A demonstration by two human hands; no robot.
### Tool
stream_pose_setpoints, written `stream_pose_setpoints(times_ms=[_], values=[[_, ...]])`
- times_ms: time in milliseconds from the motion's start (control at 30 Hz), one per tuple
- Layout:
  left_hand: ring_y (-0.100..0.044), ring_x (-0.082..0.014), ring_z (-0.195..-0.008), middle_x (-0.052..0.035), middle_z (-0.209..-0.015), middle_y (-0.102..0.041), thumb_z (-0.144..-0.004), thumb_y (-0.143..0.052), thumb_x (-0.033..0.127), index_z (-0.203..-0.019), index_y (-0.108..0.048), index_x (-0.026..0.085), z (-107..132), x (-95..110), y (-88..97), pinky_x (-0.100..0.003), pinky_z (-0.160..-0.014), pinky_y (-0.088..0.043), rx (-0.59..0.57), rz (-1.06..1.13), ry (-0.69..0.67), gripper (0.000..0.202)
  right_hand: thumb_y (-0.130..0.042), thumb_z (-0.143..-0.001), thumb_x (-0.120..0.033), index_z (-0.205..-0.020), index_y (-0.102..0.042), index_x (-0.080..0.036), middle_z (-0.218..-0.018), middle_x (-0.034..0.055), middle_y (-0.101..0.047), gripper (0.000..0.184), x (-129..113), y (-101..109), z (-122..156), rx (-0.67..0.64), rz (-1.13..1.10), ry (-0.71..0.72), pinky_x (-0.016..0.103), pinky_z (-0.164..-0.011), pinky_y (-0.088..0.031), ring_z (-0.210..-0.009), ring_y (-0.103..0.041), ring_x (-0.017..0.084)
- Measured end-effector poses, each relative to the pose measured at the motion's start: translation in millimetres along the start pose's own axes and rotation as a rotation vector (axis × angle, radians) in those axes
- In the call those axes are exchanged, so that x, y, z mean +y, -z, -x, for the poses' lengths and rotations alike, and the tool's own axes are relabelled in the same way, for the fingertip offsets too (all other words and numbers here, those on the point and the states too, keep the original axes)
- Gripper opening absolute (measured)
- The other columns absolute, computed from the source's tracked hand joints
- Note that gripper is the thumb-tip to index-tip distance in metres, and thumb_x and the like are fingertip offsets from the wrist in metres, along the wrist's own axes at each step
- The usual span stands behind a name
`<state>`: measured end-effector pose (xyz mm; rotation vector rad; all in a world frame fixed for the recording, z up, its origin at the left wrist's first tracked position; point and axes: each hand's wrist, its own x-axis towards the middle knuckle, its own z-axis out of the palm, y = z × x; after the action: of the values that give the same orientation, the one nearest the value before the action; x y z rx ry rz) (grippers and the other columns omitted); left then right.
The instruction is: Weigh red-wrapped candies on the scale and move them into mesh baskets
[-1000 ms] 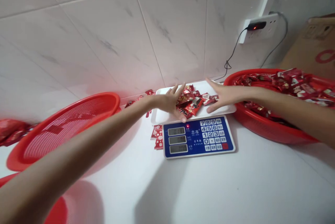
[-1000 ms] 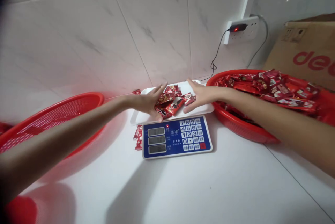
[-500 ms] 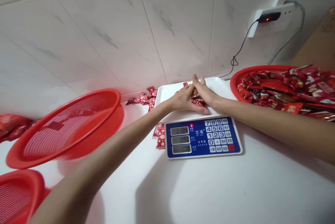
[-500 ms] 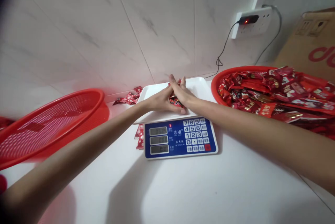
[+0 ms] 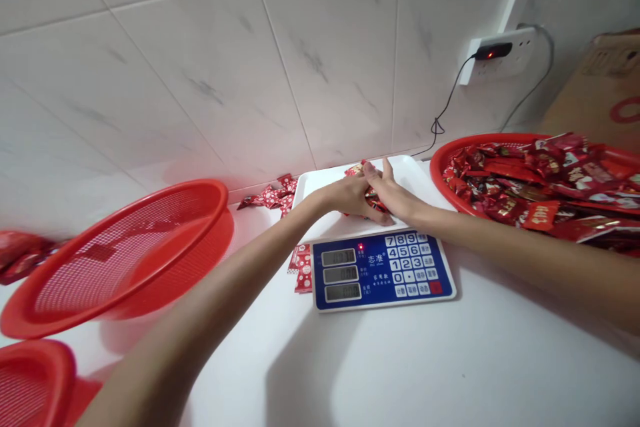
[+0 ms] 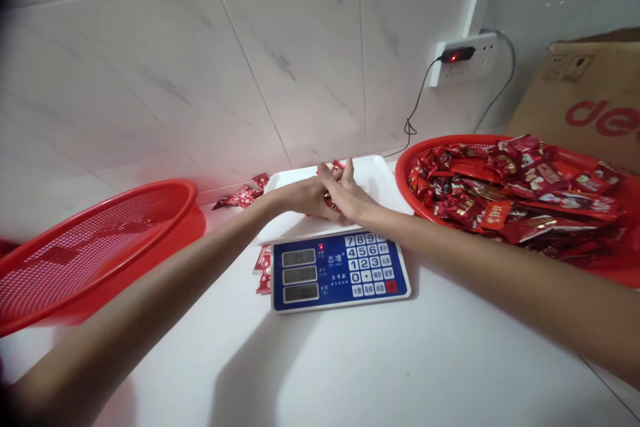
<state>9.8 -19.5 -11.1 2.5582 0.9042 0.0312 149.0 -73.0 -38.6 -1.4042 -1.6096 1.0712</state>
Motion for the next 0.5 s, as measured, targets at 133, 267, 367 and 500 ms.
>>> stream_pose_setpoints(times_ms=[133, 267, 367, 500], values=[[-0.061, -0.036, -0.124, -0.0142, -0.133, -0.065, -0.073, -0.081, 0.046, -0.138, -0.059, 0.019, 9, 1, -13.9, -0.047, -0.104, -0.049, 0.17, -0.044, -0.005, 0.073, -0.032, -0.089, -0.086, -0.163, 0.023, -0.01, -0.156, 0.0168, -0.049, 0.119, -8, 2, 23, 0.02, -0.12, -0.083, 0.046, -0.124, -0.033, -0.144, -0.049, 0.03], [-0.064, -0.0351, -0.115, -0.0149, -0.129, -0.064, -0.078, -0.081, 0.041, -0.138, -0.06, 0.021, 20, 3, -30.8, -0.048, -0.101, -0.051, 0.371, -0.046, 0.018, 0.067, -0.036, -0.088, -0.085, -0.167, 0.007, -0.014, -0.162, 0.0154, -0.042, 0.115, -9, 17, 39, 0.124, -0.087, -0.113, 0.045, -0.126, -0.031, -0.151, -0.039, 0.029], [-0.066, -0.0312, -0.109, -0.012, -0.126, -0.064, -0.078, -0.081, 0.029, -0.125, -0.068, 0.021, 23, 6, -37.1, -0.047, -0.099, -0.051, 0.482, 0.023, 0.065, 0.049, -0.038, -0.094, -0.074, -0.165, -0.02, -0.016, -0.165, 0.0147, -0.036, 0.094, -4, 36, 32, 0.269, -0.066, -0.06, 0.042, -0.126, -0.029, -0.152, -0.037, 0.028], [-0.066, -0.0265, -0.104, -0.0067, -0.11, -0.07, -0.072, -0.073, 0.009, -0.101, -0.069, 0.019, 17, 3, -29.9, -0.042, -0.099, -0.051, 0.554, 0.225, 0.027, 0.031, -0.041, -0.098, -0.062, -0.14, -0.054, -0.02, -0.155, 0.0125, -0.051, 0.061, 2, 56, 11, 0.239, -0.118, -0.001, 0.043, -0.123, -0.036, -0.143, -0.049, 0.027]])
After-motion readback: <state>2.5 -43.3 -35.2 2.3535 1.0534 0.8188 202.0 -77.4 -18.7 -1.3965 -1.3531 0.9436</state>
